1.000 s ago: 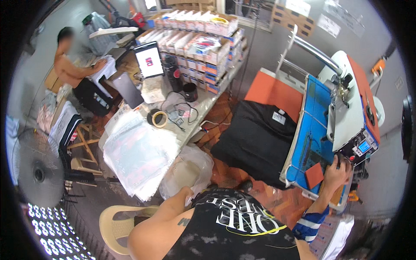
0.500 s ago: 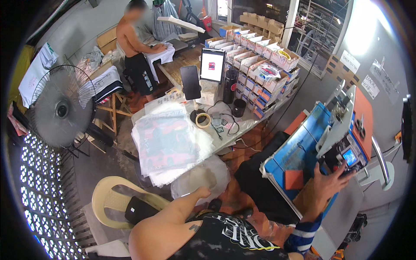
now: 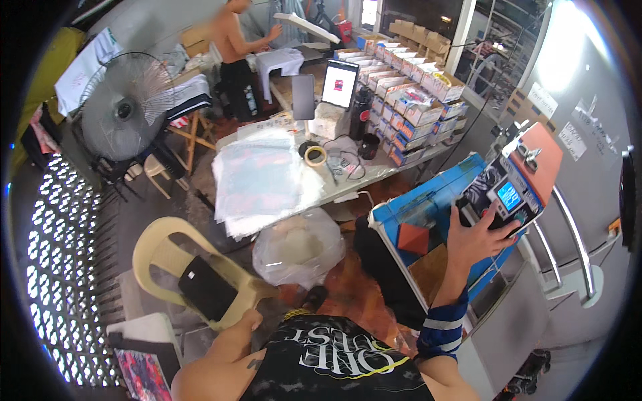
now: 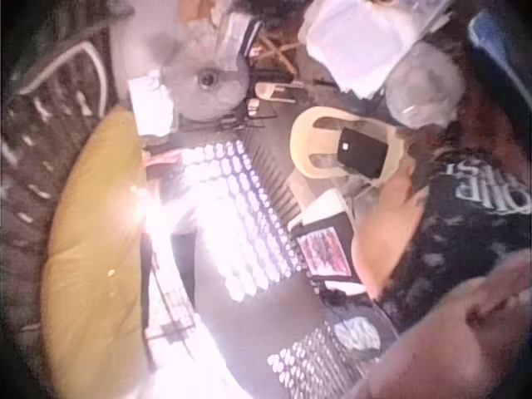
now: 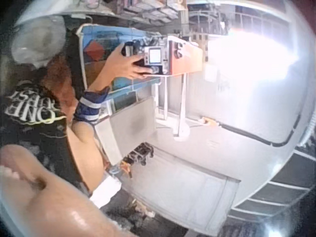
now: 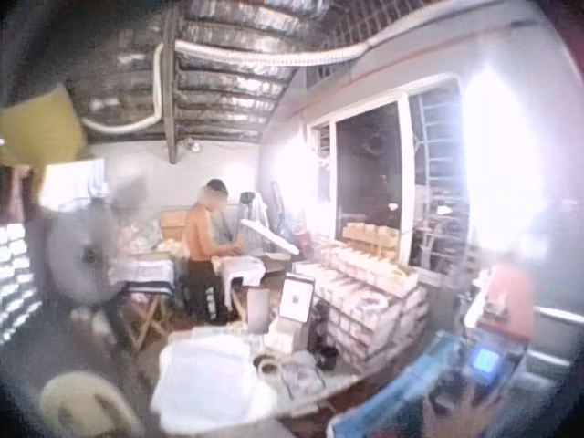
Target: The person places a black t-shirt on a heat press, aligns a printed transfer sheet with a car graphic, and uses a heat press to apply the design. They then remove the t-shirt and place it on a chair, repeating the process with another t-shirt.
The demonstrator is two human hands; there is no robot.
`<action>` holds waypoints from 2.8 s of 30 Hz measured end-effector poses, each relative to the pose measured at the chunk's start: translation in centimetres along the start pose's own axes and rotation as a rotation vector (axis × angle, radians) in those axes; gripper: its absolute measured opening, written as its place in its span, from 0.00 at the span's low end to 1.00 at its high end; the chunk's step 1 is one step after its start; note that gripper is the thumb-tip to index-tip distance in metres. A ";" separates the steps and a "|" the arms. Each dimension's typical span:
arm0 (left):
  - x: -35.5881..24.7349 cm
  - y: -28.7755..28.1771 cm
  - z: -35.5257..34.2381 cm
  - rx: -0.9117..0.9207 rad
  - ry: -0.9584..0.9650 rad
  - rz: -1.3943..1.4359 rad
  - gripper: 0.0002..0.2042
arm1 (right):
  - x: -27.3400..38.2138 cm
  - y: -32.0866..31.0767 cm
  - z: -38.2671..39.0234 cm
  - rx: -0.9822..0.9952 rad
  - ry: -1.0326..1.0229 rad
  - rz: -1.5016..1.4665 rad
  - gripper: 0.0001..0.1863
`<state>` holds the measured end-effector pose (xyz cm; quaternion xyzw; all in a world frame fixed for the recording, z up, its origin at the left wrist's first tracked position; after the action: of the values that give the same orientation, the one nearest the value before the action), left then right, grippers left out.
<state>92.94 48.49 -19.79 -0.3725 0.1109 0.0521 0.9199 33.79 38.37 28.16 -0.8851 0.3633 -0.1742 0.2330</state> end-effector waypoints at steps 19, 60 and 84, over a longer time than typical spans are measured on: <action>6.1 14.4 23.0 -0.693 -0.333 0.555 0.12 | -0.3 1.2 -1.7 0.645 -0.534 -0.003 0.31; 20.3 16.8 40.6 -0.644 -1.362 0.751 0.29 | -5.9 9.3 0.8 0.351 -0.589 0.070 0.37; -22.4 4.7 -3.4 0.319 0.305 0.108 0.15 | -3.4 7.9 3.2 0.284 -0.573 -0.400 0.41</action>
<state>69.79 49.18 -19.93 -0.2195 0.2754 0.0263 0.9356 28.60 36.77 20.80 -0.9103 0.0758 -0.0103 0.4069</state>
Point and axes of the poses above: each hand's wrist, its own z-axis away from the middle knuckle, its own y-axis out of the palm, x = y × z, the point moved 2 cm from there along -z, towards the middle knuckle, and after that the axes turned 6 degrees about z, right-handed, at the moved point
